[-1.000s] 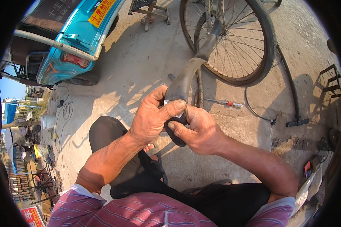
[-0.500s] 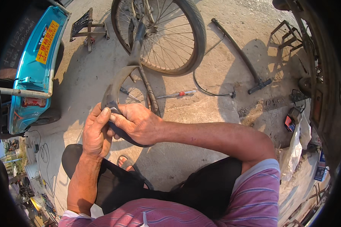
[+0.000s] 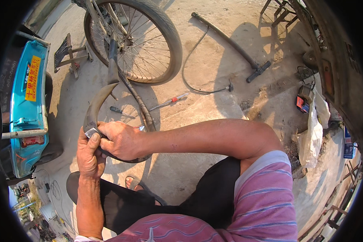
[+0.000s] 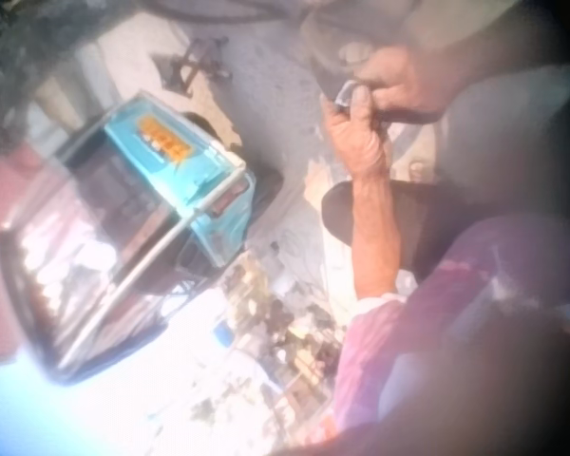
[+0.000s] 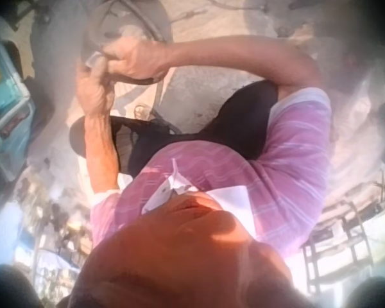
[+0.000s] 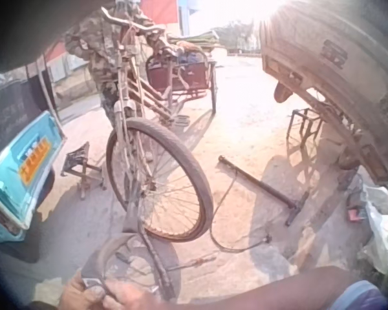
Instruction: The person applies a patch to a bicycle inner tube, presses it down, and then uses a screwdriver to insert the tube into the tire. The person then works to seat the tire onto the wheel rim.
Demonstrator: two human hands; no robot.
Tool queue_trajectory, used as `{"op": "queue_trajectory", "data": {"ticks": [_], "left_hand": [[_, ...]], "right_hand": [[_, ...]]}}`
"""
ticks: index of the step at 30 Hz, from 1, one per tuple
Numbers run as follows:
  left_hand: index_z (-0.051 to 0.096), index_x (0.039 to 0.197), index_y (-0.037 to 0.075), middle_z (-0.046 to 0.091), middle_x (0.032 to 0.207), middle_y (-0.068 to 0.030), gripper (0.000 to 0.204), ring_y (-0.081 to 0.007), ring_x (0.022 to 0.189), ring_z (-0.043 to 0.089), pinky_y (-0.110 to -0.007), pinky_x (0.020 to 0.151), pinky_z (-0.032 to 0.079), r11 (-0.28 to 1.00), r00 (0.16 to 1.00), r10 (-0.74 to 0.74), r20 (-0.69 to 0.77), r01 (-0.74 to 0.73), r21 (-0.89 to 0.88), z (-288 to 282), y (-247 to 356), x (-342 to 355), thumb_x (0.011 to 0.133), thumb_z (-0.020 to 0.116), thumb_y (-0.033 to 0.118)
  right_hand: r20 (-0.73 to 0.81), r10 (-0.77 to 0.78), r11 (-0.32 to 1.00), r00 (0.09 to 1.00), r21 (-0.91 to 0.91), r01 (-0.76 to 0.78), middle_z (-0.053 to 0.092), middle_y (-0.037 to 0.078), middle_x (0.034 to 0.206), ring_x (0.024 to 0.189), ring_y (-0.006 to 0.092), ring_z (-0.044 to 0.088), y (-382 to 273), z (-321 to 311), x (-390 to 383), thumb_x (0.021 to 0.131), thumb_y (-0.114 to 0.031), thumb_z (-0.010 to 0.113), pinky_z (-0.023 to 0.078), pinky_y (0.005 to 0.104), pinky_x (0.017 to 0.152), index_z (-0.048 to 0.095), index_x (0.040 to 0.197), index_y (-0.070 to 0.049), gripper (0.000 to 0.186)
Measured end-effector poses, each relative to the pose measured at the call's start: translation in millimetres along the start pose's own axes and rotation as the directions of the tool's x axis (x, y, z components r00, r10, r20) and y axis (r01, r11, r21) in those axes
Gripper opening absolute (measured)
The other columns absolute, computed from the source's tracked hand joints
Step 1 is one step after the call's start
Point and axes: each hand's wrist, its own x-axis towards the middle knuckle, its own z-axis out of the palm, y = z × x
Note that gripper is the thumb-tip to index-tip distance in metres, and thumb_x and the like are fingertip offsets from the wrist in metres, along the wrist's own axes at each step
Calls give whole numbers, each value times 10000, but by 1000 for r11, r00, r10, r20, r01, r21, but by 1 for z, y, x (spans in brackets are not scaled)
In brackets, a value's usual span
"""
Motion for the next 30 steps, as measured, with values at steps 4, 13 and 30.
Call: {"op": "queue_trajectory", "data": {"ticks": [4, 13, 30], "left_hand": [[683, 1206, 42, 740, 1083, -104, 216, -178, 960, 706, -329, 913, 586, 999, 997, 36, -71, -34, 28, 6, 2, 6, 1003, 717, 108], [696, 1127, 54, 717, 926, -39, 152, -148, 793, 719, -314, 721, 639, 971, 981, 183, -56, -172, 164, 9, 40, 10, 995, 740, 113], [658, 1218, -9, 749, 999, -115, 256, -205, 902, 745, -377, 862, 613, 861, 990, -4, 138, -66, 504, 85, 83, 18, 1009, 699, 132]], "right_hand": [[211, 233, 972, 949, -41, -230, 707, 249, 1107, 1034, 385, 702, 5, -12, 1, 965, -352, 667, 546, 462, 917, 626, 1216, 5, 438], [339, 347, 917, 875, -316, -242, 724, 225, 1090, 1041, 359, 706, 13, 6, -15, 905, -417, 754, 552, 438, 923, 648, 1277, 10, 576], [452, 325, 946, 831, -157, -284, 723, 164, 815, 860, 340, 722, 28, -34, -9, 822, -388, 771, 551, 433, 883, 671, 944, -7, 412]]}}
